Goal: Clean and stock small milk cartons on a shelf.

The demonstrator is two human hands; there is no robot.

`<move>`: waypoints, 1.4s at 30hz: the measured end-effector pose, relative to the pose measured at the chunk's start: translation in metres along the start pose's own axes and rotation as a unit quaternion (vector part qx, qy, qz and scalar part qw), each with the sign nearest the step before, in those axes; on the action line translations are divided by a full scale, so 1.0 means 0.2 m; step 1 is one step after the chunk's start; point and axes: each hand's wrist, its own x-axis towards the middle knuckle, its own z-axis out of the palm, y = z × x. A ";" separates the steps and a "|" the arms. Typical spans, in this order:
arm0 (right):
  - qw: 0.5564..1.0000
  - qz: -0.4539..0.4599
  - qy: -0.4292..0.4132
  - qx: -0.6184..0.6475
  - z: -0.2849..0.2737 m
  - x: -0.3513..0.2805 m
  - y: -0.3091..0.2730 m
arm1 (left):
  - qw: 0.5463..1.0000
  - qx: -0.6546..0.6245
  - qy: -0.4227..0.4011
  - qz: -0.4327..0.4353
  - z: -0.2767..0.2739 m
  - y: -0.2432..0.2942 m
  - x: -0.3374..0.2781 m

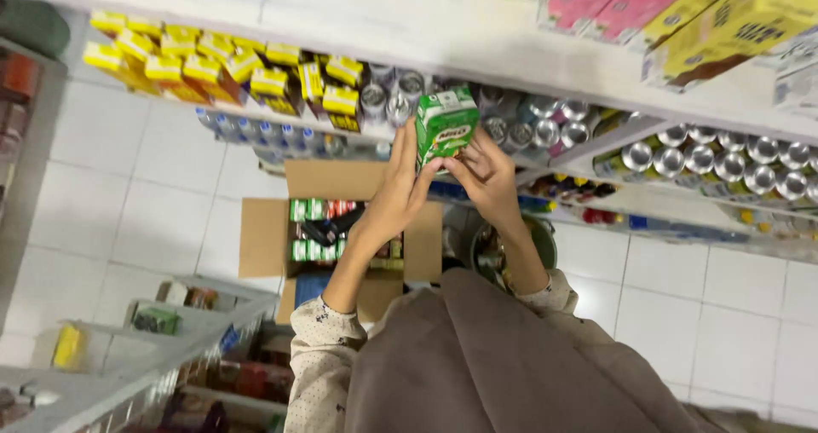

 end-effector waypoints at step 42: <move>0.797 -0.202 0.309 -0.478 0.08 0.86 -0.10 | 0.995 0.017 0.073 0.063 -0.29 -0.21 1.01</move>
